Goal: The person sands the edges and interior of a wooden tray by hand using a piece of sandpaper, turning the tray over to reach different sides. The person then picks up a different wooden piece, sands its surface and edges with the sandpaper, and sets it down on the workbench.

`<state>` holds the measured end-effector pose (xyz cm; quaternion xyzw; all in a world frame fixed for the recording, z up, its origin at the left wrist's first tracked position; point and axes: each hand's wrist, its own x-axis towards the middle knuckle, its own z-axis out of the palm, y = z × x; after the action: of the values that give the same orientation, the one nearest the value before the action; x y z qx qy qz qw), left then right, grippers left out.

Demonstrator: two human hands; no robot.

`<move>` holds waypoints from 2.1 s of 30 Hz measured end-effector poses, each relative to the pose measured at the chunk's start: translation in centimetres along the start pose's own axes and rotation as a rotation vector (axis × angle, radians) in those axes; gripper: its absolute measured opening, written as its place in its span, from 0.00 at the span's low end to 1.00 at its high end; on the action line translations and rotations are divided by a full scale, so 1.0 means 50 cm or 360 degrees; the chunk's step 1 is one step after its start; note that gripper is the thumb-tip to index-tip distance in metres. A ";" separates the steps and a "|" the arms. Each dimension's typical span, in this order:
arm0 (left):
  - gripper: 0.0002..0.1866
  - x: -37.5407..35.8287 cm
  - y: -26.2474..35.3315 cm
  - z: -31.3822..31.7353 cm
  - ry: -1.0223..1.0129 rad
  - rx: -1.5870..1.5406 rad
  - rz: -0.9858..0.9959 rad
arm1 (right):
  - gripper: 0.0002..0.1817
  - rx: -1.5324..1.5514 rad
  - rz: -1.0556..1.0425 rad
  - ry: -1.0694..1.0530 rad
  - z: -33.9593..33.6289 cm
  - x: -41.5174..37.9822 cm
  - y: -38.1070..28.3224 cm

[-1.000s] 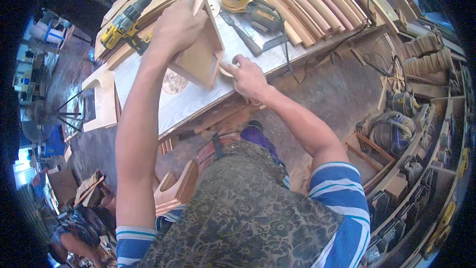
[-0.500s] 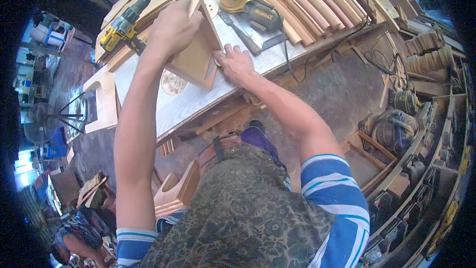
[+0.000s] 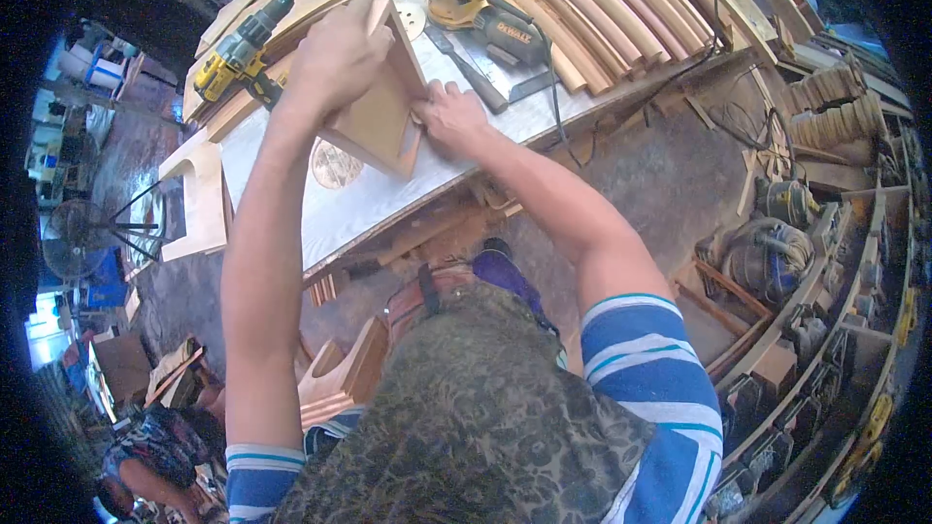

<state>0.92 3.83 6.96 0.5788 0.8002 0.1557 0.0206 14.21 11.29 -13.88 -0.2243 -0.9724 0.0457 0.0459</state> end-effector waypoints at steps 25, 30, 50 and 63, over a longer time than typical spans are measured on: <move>0.33 0.001 -0.002 -0.002 0.0003 -0.0031 -0.0003 | 0.23 0.0022 0.0097 0.0018 -0.011 -0.034 0.001; 0.34 0.002 -0.001 -0.009 -0.0058 -0.0056 -0.0012 | 0.25 0.0011 0.0038 -0.0006 -0.001 0.003 -0.006; 0.35 0.004 -0.001 -0.006 -0.0004 0.0004 -0.0010 | 0.26 0.0161 -0.0006 0.0030 0.002 -0.032 0.001; 0.34 0.005 -0.008 0.001 0.0009 -0.0022 0.0014 | 0.28 0.0071 -0.0047 0.0243 0.034 -0.040 0.006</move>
<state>0.48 3.98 6.87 0.5816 0.7967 0.1629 0.0218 15.93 10.54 -15.71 -0.2116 -0.9680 0.0495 0.1255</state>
